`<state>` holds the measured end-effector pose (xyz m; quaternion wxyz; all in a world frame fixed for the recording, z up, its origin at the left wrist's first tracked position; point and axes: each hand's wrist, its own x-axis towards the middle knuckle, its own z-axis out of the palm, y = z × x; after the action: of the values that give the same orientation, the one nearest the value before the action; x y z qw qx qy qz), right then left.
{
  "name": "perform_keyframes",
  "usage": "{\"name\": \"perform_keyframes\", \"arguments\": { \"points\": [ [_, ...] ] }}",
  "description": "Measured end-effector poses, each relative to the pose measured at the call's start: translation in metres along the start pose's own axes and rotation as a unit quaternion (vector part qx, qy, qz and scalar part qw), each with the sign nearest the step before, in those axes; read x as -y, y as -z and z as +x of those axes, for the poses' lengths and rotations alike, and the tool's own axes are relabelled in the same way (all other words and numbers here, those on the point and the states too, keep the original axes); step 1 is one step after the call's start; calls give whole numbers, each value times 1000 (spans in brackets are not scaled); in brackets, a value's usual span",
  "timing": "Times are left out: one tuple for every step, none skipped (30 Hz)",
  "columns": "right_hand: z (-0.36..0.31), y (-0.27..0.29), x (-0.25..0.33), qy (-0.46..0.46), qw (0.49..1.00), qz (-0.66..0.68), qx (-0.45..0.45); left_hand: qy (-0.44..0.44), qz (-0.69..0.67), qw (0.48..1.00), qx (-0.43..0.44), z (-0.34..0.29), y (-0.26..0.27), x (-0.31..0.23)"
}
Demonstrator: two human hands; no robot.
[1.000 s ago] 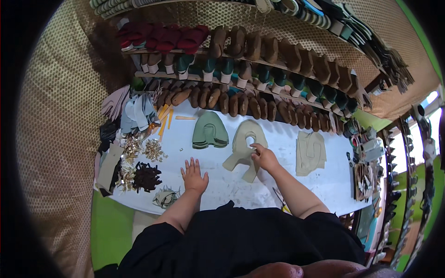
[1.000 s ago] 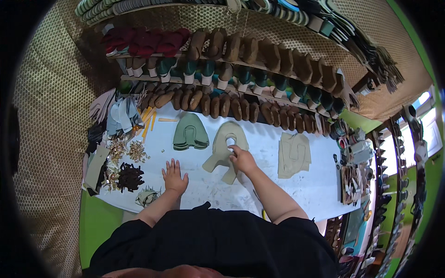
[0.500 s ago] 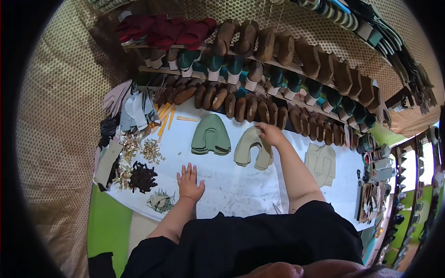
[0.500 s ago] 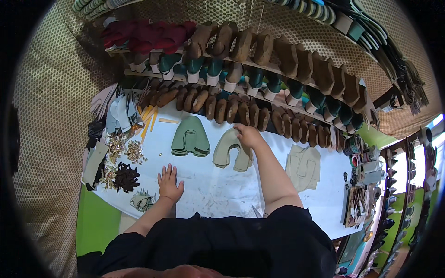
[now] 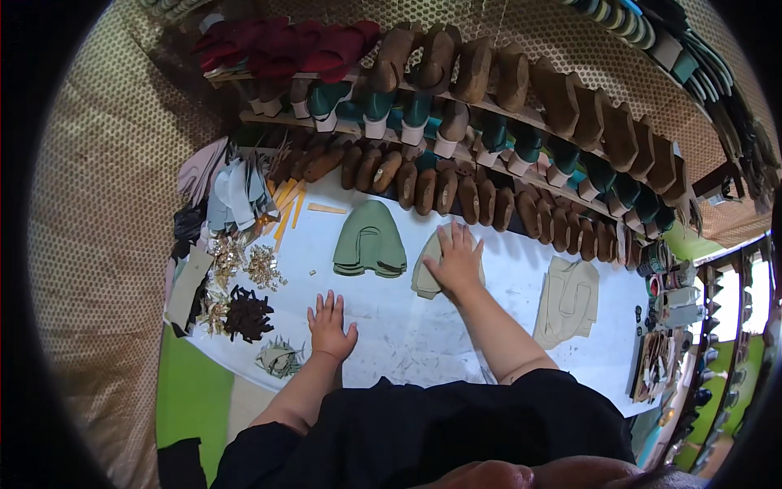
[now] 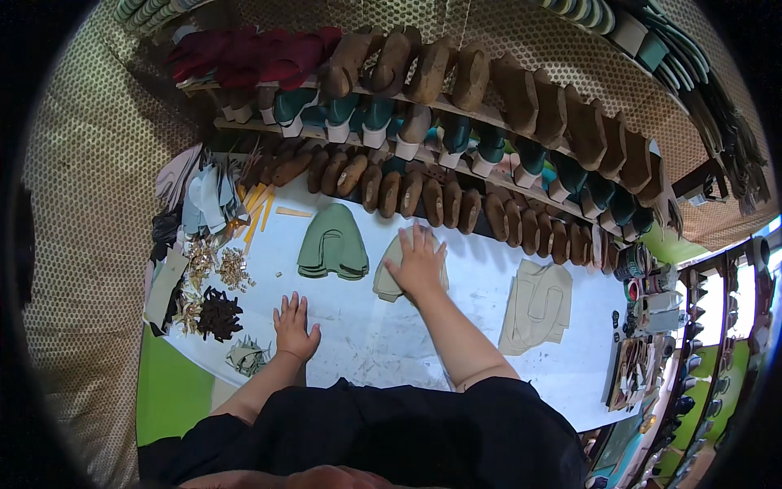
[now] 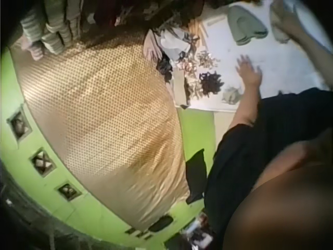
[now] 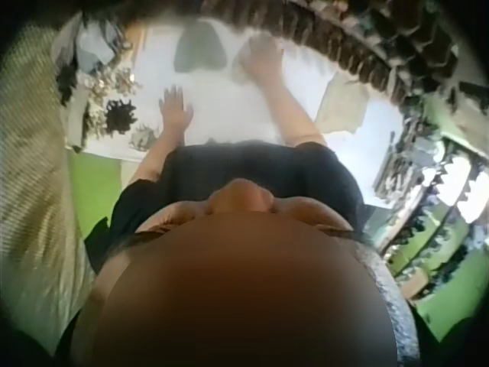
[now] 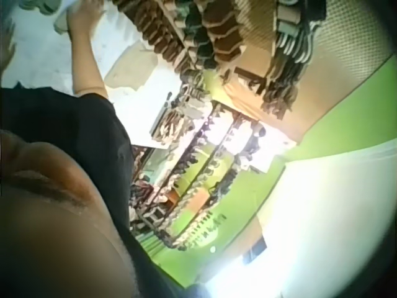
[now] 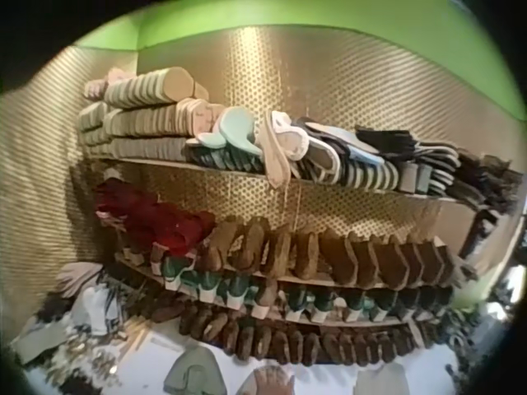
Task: The recorder uses scissors to cut out specific shoe pattern shapes from a sheet of material on a workbench.
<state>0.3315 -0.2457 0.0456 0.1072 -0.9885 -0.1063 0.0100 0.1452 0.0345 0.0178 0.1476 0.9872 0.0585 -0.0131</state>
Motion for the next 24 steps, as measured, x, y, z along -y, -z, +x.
{"name": "perform_keyframes", "arguments": {
  "points": [
    [-5,-3,4,0,1000,0,1,1,1,1000,0,0,-1,0],
    [-11,-6,5,-15,1000,-1,7,1,2,1000,1,0,-1,0],
    [-13,-9,6,-30,999,-2,14,-1,4,1000,2,1,-1,-1],
    [-13,-10,6,-32,999,-1,14,-3,5,1000,1,1,-2,-1],
    [-12,-12,6,-33,999,-7,15,-5,5,1000,-1,1,-2,-1],
    [-11,-14,5,-34,999,-12,15,-5,5,1000,0,1,-2,0],
    [-10,-16,6,-35,999,-12,16,-4,4,1000,-4,1,-2,0],
    [-8,-17,7,-33,999,-8,15,-3,4,1000,-8,1,-2,0],
    [-8,-17,7,-31,999,-5,14,-4,4,1000,-7,0,-2,1],
    [-9,-17,7,-31,999,-4,14,-3,7,1000,-7,-1,-3,1],
    [-9,-17,6,-27,1000,-6,15,-3,9,1000,-8,-1,-3,1],
    [-10,-17,5,-23,1000,-8,16,-3,9,1000,-10,0,-3,1],
    [-11,-21,3,-23,1000,-8,14,-5,7,1000,-9,0,-3,0],
    [-14,-26,0,-8,1000,-6,-2,-7,4,1000,-9,1,-3,0],
    [-17,-32,-3,7,1000,-3,-19,-6,5,1000,-10,1,-3,-1],
    [-21,-37,-5,8,1000,-3,-19,-6,4,1000,-10,1,-2,-1],
    [-26,-39,-5,15,999,-13,-32,-5,4,1000,-10,0,-2,-1],
    [-29,-42,-5,23,998,-24,-44,-4,4,1000,-10,0,-2,-1],
    [-30,-44,-5,24,998,-23,-44,-5,3,1000,-11,0,-2,0],
    [-30,-40,-3,11,1000,-9,-19,-6,0,1000,-12,1,-2,-1],
    [-31,-36,0,-2,1000,5,5,-3,0,1000,-13,0,-1,-1],
    [-30,-33,5,2,1000,5,6,-3,0,1000,-11,-1,0,0],
    [-28,-23,12,-38,999,22,20,-4,0,1000,-9,0,1,-1],
    [-24,-15,20,-76,996,39,34,0,0,1000,-10,0,1,0]
  ]
}}
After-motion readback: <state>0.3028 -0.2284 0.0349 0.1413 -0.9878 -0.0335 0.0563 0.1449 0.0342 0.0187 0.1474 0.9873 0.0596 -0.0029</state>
